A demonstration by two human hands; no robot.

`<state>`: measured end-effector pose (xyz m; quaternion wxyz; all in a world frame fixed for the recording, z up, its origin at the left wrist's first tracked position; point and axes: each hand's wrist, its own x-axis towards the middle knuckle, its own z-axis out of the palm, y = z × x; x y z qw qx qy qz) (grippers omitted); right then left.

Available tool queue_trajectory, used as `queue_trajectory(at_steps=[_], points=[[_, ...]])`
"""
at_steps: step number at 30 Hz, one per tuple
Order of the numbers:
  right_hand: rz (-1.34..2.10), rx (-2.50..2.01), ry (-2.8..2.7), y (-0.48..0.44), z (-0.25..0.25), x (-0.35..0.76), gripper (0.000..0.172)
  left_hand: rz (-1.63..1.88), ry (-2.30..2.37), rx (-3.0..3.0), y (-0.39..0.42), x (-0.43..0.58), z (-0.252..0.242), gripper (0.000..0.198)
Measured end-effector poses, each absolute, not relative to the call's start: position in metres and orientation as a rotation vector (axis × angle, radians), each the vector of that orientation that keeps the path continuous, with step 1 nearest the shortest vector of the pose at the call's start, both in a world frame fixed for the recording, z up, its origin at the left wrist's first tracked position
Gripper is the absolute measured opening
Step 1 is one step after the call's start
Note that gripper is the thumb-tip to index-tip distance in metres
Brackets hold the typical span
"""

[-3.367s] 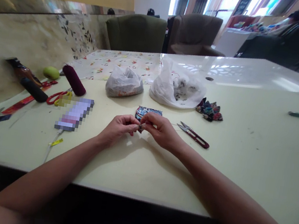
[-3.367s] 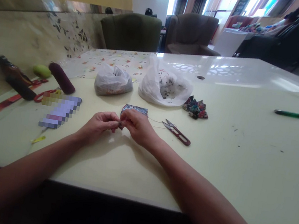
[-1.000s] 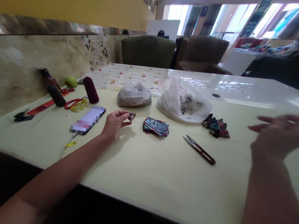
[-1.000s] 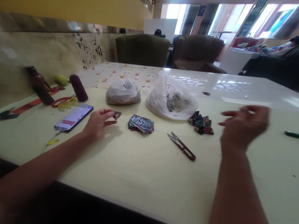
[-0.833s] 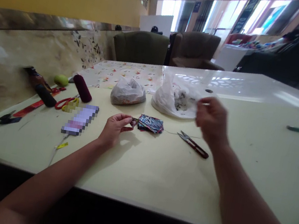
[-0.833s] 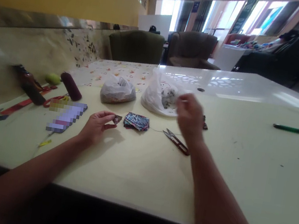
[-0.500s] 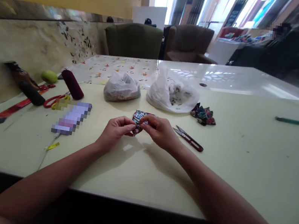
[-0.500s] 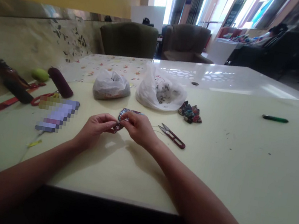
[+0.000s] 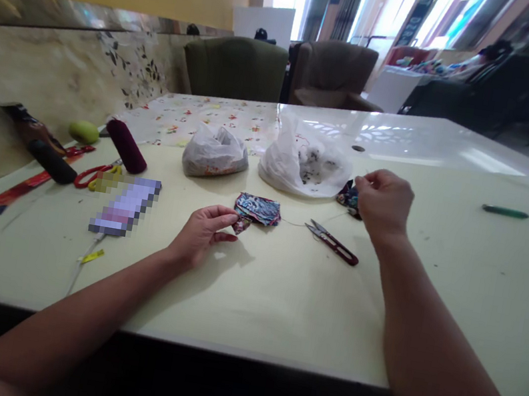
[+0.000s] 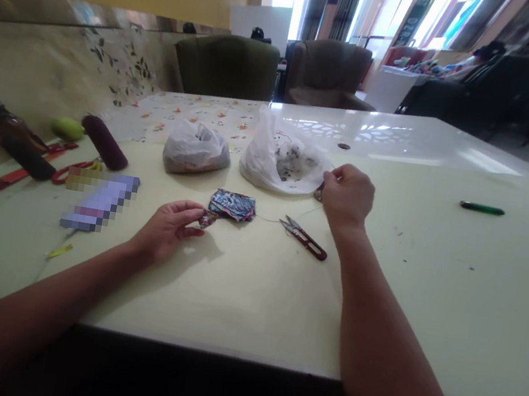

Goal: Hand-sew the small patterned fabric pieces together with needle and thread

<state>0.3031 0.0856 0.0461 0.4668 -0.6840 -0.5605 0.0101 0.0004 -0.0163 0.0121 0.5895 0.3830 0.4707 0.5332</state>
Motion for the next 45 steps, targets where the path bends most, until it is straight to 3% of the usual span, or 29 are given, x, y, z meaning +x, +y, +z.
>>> queue_trajectory(at_steps=[2, 6, 10, 15, 21, 34, 45], points=[[0.107, -1.601, -1.355, 0.086, 0.045, 0.304, 0.01, 1.248, 1.092, 0.871, -0.016, 0.0, 0.011, 0.026], [0.535, -1.299, -1.613, 0.063, 0.049, 0.265, 0.024, 1.268, 1.089, 0.873, -0.016, 0.001, 0.01, 0.026], [0.852, -1.105, -1.922, 0.036, 0.046, 0.217, 0.024, 1.269, 1.103, 0.895, -0.018, 0.002, 0.012, 0.025], [0.657, -1.027, -2.18, 0.02, 0.031, 0.191, 0.014, 1.243, 1.101, 0.934, -0.02, 0.004, 0.015, 0.024], [0.497, -1.096, -2.203, 0.018, 0.028, 0.189, 0.017, 1.244, 1.13, 0.949, -0.021, 0.005, 0.015, 0.025], [0.416, -1.11, -2.242, 0.016, 0.025, 0.186, 0.016, 1.249, 1.15, 0.987, -0.021, 0.005, 0.015, 0.023], [0.552, -1.107, -2.064, 0.022, 0.029, 0.19, 0.018, 1.29, 1.187, 0.986, -0.021, 0.004, 0.016, 0.023]])
